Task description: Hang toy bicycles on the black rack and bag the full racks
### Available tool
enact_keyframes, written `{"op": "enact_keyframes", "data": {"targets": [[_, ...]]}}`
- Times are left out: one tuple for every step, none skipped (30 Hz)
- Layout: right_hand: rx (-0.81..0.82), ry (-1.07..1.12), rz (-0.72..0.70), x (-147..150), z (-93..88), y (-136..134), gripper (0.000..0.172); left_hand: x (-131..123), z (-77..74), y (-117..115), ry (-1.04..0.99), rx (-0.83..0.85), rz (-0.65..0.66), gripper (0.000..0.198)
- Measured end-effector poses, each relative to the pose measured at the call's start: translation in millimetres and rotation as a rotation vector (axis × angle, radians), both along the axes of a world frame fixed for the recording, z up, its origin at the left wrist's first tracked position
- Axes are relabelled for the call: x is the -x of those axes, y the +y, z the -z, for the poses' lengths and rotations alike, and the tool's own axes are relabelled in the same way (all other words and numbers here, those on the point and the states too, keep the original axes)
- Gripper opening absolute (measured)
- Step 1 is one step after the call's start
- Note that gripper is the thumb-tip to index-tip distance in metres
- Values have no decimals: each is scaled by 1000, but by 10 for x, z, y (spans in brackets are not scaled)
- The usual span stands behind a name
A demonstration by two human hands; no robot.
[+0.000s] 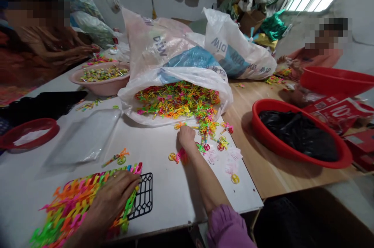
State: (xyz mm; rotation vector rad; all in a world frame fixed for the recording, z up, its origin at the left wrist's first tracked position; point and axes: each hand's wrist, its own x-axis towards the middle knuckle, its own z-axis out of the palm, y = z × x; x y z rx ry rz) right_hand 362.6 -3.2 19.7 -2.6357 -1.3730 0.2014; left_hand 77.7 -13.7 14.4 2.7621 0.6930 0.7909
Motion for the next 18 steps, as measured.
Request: {"op": "enact_keyframes", "data": {"targets": [[-10,20,-1,62,-4,-7,19,-4,-15,9,14,17,2,20],[-46,59,0,151,-3,-46,17,-12,-38,22,32,30,0,21],[-101,132,-9,262,2,-115,16,-25,-68,40,57,39,-9,22],[-176,240,-33,388,13,-205,16,-43,-100,67,82,42,-26,23],[-263,374,-64,525,33,-311,17,-66,-131,101,111,41,-54,25],[-342,520,-90,667,63,-424,19,-92,-157,140,149,45,-74,25],[-394,660,-110,813,104,-537,20,-119,-179,180,168,51,-96,23],[-416,791,-117,957,152,-644,21,-141,-199,213,185,64,-107,22],[-418,914,-105,1096,205,-741,21,-154,-219,234,204,73,-111,22],[-411,1030,-77,1225,257,-823,20,-155,-242,238,213,75,-113,21],[-405,1131,-46,1340,305,-888,19,-141,-270,222,211,66,-117,21],[-405,1207,-25,1438,345,-934,19,-112,-300,185,191,49,-127,22],[-415,1250,-20,1517,376,-963,19,-69,-328,128,154,32,-141,22],[-431,1257,-32,1577,399,-979,19,-17,-350,55,110,22,-151,21],[-446,1222,-65,1622,417,-985,18,40,-362,-30,70,21,-155,21],[-458,1155,-115,1653,433,-987,15,95,-361,-121,46,28,-153,21],[-470,1064,-169,1673,449,-988,10,142,-347,-211,44,38,-145,20],[-481,965,-223,1683,467,-992,7,178,-323,-296,60,47,-133,20]]}}
